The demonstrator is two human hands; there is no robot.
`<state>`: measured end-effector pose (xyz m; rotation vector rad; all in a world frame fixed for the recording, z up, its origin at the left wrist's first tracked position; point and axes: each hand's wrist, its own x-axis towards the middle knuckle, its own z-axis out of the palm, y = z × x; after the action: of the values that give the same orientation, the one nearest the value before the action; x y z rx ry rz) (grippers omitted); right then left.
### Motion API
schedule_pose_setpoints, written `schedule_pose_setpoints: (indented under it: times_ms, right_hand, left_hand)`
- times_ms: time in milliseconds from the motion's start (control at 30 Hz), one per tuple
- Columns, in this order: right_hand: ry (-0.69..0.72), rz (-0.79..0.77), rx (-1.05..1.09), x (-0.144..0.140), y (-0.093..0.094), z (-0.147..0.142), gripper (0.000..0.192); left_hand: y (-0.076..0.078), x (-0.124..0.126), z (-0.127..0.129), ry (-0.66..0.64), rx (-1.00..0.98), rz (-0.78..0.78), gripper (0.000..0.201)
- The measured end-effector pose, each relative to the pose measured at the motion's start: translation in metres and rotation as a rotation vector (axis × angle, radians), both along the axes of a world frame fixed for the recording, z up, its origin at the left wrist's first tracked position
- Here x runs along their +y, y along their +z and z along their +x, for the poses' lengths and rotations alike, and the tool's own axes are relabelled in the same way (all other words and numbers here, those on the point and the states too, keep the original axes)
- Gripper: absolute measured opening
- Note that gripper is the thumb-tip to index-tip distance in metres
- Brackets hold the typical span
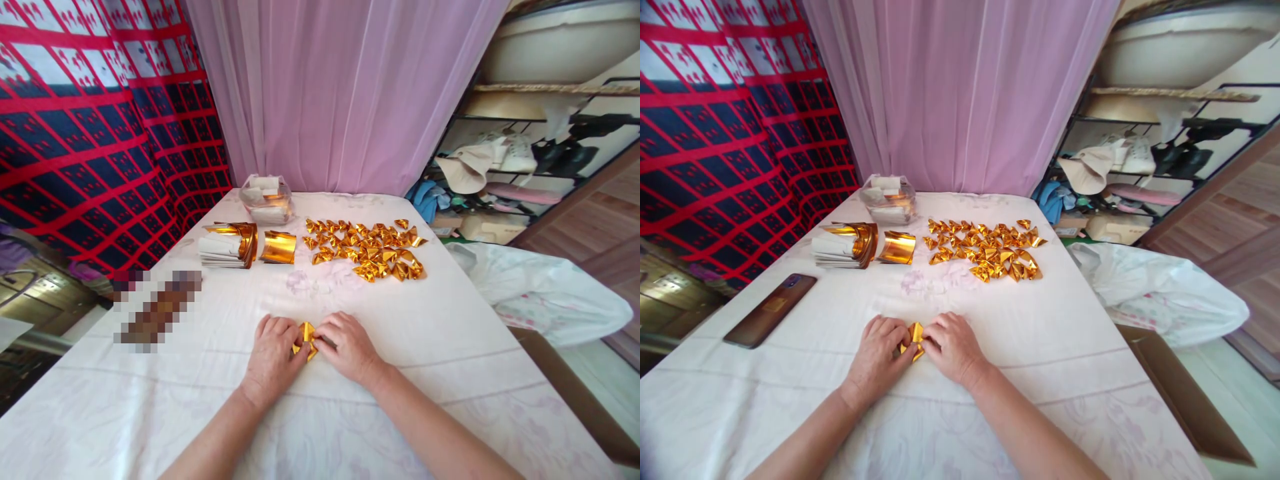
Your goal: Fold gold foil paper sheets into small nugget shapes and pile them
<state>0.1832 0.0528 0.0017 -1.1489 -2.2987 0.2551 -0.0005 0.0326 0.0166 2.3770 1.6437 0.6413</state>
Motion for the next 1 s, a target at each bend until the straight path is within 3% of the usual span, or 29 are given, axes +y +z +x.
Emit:
schedule_pose_setpoints:
  times_ms: [100, 267, 567, 800, 1000]
  right_hand:
    - [-0.032, -0.013, -0.003, 0.001, -0.002, 0.002, 0.006]
    - [-0.009, 0.007, 0.016, -0.003, -0.002, 0.003, 0.006]
    - [-0.065, 0.022, -0.052, -0.012, 0.002, -0.004, 0.006]
    - [-0.056, 0.023, -0.014, -0.017, 0.000, -0.001, 0.004]
    - [-0.094, 0.033, -0.033, -0.019, 0.001, -0.003, 0.005]
  left_hand:
    - [0.000, -0.001, -0.008, -0.066, -0.040, -0.014, 0.003]
    - [0.001, -0.001, -0.022, -0.169, -0.062, -0.024, 0.015]
    - [-0.001, 0.000, -0.018, -0.127, -0.047, -0.031, 0.011]
    - [-0.006, 0.001, -0.017, -0.230, 0.005, 0.093, 0.022]
    - [-0.009, 0.002, -0.016, -0.283, -0.039, 0.106, 0.025]
